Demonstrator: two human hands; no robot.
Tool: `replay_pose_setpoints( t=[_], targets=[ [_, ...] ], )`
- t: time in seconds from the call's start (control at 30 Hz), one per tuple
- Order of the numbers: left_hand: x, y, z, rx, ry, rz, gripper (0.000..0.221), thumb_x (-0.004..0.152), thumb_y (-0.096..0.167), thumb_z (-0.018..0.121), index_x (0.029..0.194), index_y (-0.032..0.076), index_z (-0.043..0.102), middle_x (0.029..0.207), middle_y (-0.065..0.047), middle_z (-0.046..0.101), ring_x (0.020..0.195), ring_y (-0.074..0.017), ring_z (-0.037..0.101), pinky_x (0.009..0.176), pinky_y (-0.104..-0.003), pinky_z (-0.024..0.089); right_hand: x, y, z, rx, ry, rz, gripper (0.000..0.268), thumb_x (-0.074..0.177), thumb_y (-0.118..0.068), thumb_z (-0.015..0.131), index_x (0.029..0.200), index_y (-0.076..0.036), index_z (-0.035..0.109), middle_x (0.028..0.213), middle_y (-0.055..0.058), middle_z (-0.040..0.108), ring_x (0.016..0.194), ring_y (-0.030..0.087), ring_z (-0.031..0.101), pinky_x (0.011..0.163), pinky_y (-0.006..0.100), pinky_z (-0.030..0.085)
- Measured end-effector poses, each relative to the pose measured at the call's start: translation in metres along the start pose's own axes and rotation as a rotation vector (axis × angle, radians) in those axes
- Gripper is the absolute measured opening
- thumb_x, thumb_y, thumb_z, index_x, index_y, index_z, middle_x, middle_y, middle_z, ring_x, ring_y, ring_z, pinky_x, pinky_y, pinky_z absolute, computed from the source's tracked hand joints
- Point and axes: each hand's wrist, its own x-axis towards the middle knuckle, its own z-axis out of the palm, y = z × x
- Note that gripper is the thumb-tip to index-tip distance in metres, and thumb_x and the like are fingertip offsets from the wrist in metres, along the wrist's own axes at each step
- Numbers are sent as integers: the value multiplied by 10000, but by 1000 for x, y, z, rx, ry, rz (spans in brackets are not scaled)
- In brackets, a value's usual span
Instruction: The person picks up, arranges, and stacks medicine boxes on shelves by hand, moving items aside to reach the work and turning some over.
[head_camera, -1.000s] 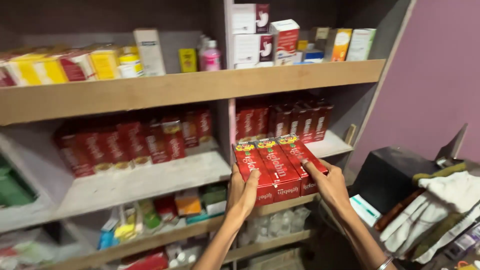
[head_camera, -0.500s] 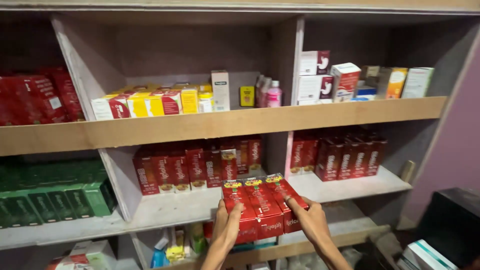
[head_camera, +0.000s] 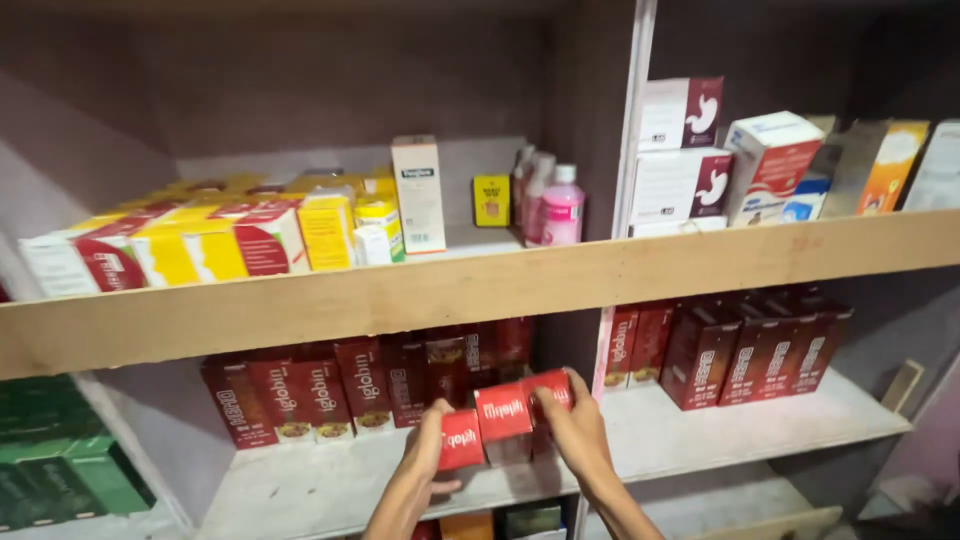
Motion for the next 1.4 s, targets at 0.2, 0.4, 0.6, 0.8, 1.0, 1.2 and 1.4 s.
replay_pose_setpoints(
  t=[0.2, 0.4, 0.6, 0.8, 1.0, 1.2, 1.4],
  targets=[
    [65, 28, 14, -161, 83, -111, 725, 811, 686, 493, 1366, 225, 567, 1428, -121, 575, 1225, -358, 548, 987, -617, 495, 40, -7, 24, 69, -98, 381, 776, 960, -245, 670, 1649, -200, 317, 1253, 198, 727, 883, 394, 730, 655, 503, 550],
    [99, 50, 8, -33, 106, -280, 1055, 715, 868, 600, 1478, 151, 465, 1486, -279, 436, 1134, -512, 578, 874, -577, 550, 73, 66, 42, 270, -104, -2, 845, 883, -156, 677, 1602, -89, 240, 1446, 162, 559, 1222, 231, 574, 1001, 334, 480],
    [96, 69, 3, 83, 26, -156, 1161, 683, 904, 504, 1620, 255, 285, 1663, -229, 268, 1217, -584, 611, 873, -606, 532, 91, 85, 53, 180, -61, -168, 799, 929, -109, 646, 1603, -25, 225, 1558, 164, 455, 1402, 229, 469, 1155, 339, 364],
    [90, 69, 1, 63, -33, -90, 1148, 708, 896, 467, 1636, 271, 215, 1709, -133, 169, 1327, -533, 473, 877, -605, 565, 65, 63, 51, 144, -109, -172, 1040, 860, -240, 782, 1598, 18, 94, 1585, 200, 367, 1436, 281, 423, 1176, 387, 366],
    [78, 79, 2, 206, 15, -141, 1156, 692, 951, 351, 1636, 300, 203, 1706, -145, 165, 1091, -502, 668, 807, -462, 581, 40, 48, 39, -247, -22, -330, 1319, 695, -373, 957, 1584, 91, 99, 1574, 309, 339, 1463, 403, 390, 1209, 434, 337],
    [89, 70, 5, 257, 27, -93, 1136, 700, 945, 334, 1615, 273, 299, 1638, -151, 362, 1031, -404, 722, 786, -443, 575, 17, 55, 55, -417, 93, -189, 1401, 607, -445, 971, 1572, 77, 101, 1582, 313, 324, 1452, 434, 366, 1173, 518, 314],
    [100, 58, 5, 280, 26, -30, 1173, 680, 957, 316, 1621, 259, 277, 1567, -168, 452, 1045, -389, 710, 808, -478, 585, -15, 75, 75, -504, 249, -328, 1360, 683, -455, 944, 1576, 88, 74, 1635, 363, 185, 1524, 484, 227, 1236, 536, 224]
  ],
)
